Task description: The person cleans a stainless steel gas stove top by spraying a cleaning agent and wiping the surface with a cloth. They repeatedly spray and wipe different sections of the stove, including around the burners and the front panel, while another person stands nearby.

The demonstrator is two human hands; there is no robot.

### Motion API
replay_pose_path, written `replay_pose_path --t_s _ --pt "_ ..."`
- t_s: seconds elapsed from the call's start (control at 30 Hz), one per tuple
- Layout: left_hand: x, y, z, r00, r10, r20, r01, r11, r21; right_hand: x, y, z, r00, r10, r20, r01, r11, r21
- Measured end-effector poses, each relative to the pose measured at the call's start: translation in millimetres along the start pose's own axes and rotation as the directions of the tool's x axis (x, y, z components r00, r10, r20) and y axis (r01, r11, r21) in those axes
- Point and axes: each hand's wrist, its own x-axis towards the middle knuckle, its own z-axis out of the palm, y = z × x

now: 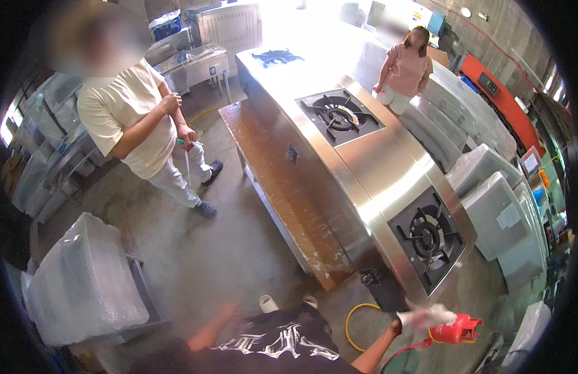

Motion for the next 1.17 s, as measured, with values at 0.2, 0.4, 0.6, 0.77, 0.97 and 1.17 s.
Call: replay_pose_path --t_s 0.2,0.4,0.6,0.77,0.97,1.17 --pt "21 -7 -42 0.996 -0.024 -0.085 0.01 0.987 -0.161 35 -108 -8 0.823 -0.521 0.224 0.537 0.843 -0.014" --pt "49 -27 -45 0.988 -0.08 -0.134 0.026 0.931 -0.364 68 -238 51 0.614 -0.754 0.233 0.748 0.65 0.131" --pt "93 11 -74 0.982 -0.147 -0.123 0.093 0.928 -0.361 83 -384 111 0.485 -0.832 0.269 0.833 0.534 0.148" --pt "135 110 -135 0.977 -0.181 -0.117 0.111 0.889 -0.445 91 -533 167 0.436 -0.874 0.215 0.869 0.471 0.153" --pt "200 215 -198 0.96 -0.082 -0.268 -0.028 0.924 -0.382 108 -714 218 0.361 -0.903 0.233 0.919 0.387 0.076" --pt "234 264 -251 0.956 -0.044 -0.291 -0.041 0.959 -0.28 122 -879 261 0.254 -0.943 0.216 0.917 0.306 0.257"
